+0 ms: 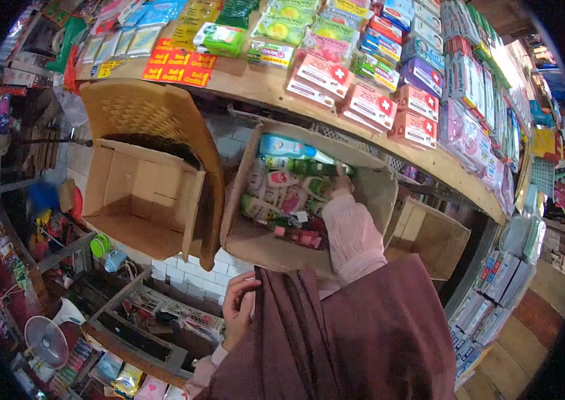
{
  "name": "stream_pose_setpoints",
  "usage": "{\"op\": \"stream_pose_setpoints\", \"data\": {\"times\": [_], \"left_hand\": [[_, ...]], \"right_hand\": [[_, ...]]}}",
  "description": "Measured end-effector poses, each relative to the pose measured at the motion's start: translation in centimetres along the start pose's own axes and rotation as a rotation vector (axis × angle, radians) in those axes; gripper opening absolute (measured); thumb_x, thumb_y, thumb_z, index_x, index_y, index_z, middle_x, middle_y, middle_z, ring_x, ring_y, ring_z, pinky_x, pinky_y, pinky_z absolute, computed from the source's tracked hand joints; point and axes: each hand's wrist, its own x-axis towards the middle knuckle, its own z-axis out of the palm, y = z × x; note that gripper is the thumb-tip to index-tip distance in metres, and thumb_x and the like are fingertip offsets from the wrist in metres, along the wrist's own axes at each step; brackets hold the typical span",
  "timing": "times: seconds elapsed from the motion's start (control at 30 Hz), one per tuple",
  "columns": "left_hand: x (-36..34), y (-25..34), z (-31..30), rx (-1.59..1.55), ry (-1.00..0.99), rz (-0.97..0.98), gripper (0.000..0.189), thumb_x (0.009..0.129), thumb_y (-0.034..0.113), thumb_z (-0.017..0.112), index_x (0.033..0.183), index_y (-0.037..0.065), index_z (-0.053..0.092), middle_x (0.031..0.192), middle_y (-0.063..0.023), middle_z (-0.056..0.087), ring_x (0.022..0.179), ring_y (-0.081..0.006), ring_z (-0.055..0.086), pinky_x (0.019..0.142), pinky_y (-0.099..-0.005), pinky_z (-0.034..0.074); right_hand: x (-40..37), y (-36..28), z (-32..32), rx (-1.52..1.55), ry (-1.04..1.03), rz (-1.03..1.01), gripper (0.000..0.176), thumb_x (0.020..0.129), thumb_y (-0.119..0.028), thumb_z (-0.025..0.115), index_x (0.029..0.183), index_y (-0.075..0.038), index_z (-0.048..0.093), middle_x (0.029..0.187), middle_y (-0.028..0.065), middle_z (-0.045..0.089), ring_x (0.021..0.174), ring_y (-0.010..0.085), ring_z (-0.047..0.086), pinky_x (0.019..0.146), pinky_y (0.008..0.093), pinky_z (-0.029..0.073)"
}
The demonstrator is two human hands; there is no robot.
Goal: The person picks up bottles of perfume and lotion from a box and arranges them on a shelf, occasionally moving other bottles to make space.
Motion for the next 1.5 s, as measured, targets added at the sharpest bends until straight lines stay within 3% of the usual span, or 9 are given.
{"op": "stream_pose_setpoints", "data": {"times": [0.3,0.47,0.57,0.7,0.8,0.93,0.97,1.23,1.5], "left_hand": [[5.6,3.4,0.6,0.423,-0.142,0.258,0.038,0.084,0.015,0.06,0.119,0.002,0.052,0.126,-0.0151,0.048,0.115,-0.0262,0.048,0.097,-0.035,0.038],[6.7,6.9,3.8,0.8,-0.233,0.377,0.062,0.073,0.024,0.073,0.126,0.003,0.047,0.13,-0.0167,0.045,0.121,-0.0328,0.044,0.1,-0.0399,0.035],[5.9,5.4,2.6,0.648,-0.333,-0.038,0.065,0.071,0.028,0.077,0.124,0.002,0.048,0.112,-0.0134,0.059,0.103,-0.0258,0.057,0.089,-0.0331,0.044],[3.8,2.4,-0.3,0.229,-0.222,-0.195,0.047,0.077,0.022,0.074,0.113,0.001,0.052,0.091,-0.006,0.064,0.084,-0.0159,0.062,0.077,-0.0284,0.049],[2.6,1.5,-1.6,-0.025,-0.147,-0.284,0.034,0.081,0.018,0.069,0.105,0.002,0.052,0.089,-0.0066,0.062,0.081,-0.0143,0.062,0.074,-0.029,0.05],[1.3,0.6,-1.4,-0.263,-0.075,-0.248,0.036,0.083,0.019,0.068,0.108,0.0,0.049,0.091,-0.0089,0.062,0.079,-0.018,0.063,0.074,-0.0324,0.052],[0.9,0.4,-1.2,-0.295,-0.06,-0.237,0.037,0.083,0.02,0.067,0.109,0.0,0.049,0.091,-0.0092,0.061,0.079,-0.0181,0.063,0.074,-0.0324,0.052],[-3.7,0.6,0.8,-0.18,0.13,-0.147,0.061,0.072,0.016,0.078,0.119,-0.001,0.043,0.092,-0.0079,0.06,0.083,-0.0204,0.063,0.076,-0.0325,0.051],[-9.9,-0.8,-0.1,-0.269,0.381,0.097,0.078,0.072,0.015,0.075,0.134,0.001,0.029,0.086,-0.0072,0.057,0.079,-0.0195,0.061,0.073,-0.033,0.05]], "right_hand": [[-16.5,-9.0,-2.3,-0.469,-0.578,-0.411,0.03,0.078,-0.01,0.072,0.106,-0.006,0.061,0.097,0.0021,0.062,0.084,0.013,0.06,0.071,0.0271,0.053],[-28.4,-13.4,-2.4,-0.558,-1.209,-0.284,0.034,0.076,-0.002,0.07,0.108,-0.006,0.06,0.106,0.002,0.062,0.095,0.0103,0.057,0.081,0.0231,0.047],[-30.0,-11.6,-1.8,-0.475,-1.406,0.039,0.034,0.08,-0.004,0.066,0.113,-0.004,0.058,0.115,0.0046,0.059,0.1,0.0128,0.057,0.087,0.027,0.046],[-25.1,-8.8,-1.8,-0.4,-1.274,0.488,0.036,0.088,-0.024,0.061,0.118,-0.004,0.056,0.119,0.0071,0.057,0.104,0.016,0.057,0.089,0.0304,0.046],[-15.8,-1.7,-4.9,-1.532,-1.43,-0.267,0.055,0.083,-0.044,0.063,0.121,-0.006,0.055,0.122,0.0115,0.057,0.109,0.0251,0.056,0.091,0.0363,0.045],[-15.9,1.1,-6.5,-2.041,-1.105,-0.821,0.052,0.07,-0.038,0.07,0.109,-0.005,0.058,0.106,0.0171,0.058,0.101,0.0338,0.056,0.085,0.0415,0.047],[-13.8,3.0,-7.8,-1.966,-1.089,-1.058,0.049,0.067,-0.034,0.07,0.105,-0.005,0.057,0.1,0.016,0.057,0.096,0.0343,0.057,0.08,0.0444,0.048],[-13.7,1.8,-6.5,-1.998,-1.301,-0.958,0.051,0.068,-0.036,0.065,0.103,-0.001,0.059,0.102,0.0217,0.061,0.096,0.0343,0.06,0.08,0.0425,0.049],[-19.6,-4.0,-2.6,-1.025,-1.261,-0.351,0.033,0.081,-0.003,0.054,0.114,-0.001,0.056,0.095,0.0051,0.064,0.085,0.0126,0.058,0.077,0.0275,0.046]]}}
